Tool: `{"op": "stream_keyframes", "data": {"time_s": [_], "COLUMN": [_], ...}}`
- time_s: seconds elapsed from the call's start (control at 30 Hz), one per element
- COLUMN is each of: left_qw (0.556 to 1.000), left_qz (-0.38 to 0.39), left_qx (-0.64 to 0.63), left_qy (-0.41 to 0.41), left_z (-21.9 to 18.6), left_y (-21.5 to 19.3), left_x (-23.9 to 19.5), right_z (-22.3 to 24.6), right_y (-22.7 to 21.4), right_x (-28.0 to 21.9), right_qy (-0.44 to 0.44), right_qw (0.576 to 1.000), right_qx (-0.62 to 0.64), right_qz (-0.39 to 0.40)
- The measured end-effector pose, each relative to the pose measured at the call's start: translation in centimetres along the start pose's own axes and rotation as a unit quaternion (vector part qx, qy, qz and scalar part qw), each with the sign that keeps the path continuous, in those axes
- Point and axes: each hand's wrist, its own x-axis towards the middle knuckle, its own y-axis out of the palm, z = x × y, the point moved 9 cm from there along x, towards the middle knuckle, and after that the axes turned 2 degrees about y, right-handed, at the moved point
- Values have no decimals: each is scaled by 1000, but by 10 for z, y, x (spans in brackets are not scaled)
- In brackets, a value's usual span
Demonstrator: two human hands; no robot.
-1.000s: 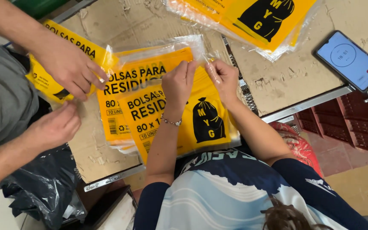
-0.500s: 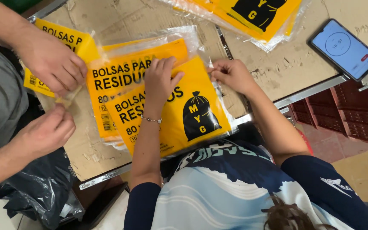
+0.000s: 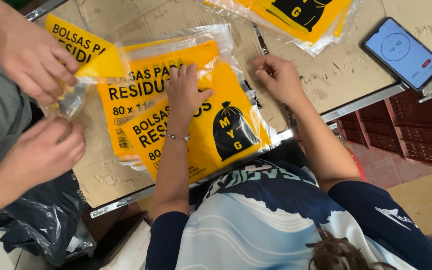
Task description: Folding stacks of plastic bags and inserting them into printed outer packaging sleeves.
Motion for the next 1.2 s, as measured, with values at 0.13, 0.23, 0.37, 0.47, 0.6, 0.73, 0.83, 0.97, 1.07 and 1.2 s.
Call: {"op": "stream_keyframes", "data": {"time_s": [0.13, 0.23, 0.37, 0.47, 0.6, 0.73, 0.83, 0.97, 1.07, 1.2], "left_qw": [995, 966, 932, 892, 890, 882, 899, 913, 927, 907], "left_qz": [-60, -91, -126, -178, -213, -232, -189, -213, -260, -407], "left_qx": [-61, -237, -332, -396, -377, -382, -369, -347, -262, -63], "left_qy": [59, 49, -74, -124, -142, -149, -142, 1, 58, 86], "left_z": [-1, 22, 51, 60, 73, 76, 48, -8, -26, -46], "left_y": [-6, -6, -45, -76, -85, -73, -76, -97, -114, -136], "left_x": [-3, -14, -41, -62, -106, -160, -181, -189, -197, -211], "right_z": [-4, 37, 54, 52, 48, 79, 124, 133, 131, 98], "right_y": [2, 4, 13, 24, 40, 46, 48, 74, 88, 85], "right_x": [-1, -15, -25, -31, -52, -75, -90, -118, -129, -88], "right_qy": [-12, -44, -67, -59, -57, -123, -215, -286, -305, -143], "right_qw": [1000, 994, 985, 985, 978, 960, 948, 936, 927, 977], "right_qx": [29, 61, 67, 62, 31, -96, -107, -103, -105, 68], "right_qz": [5, 75, 141, 148, 196, 232, 206, 175, 192, 139]}}
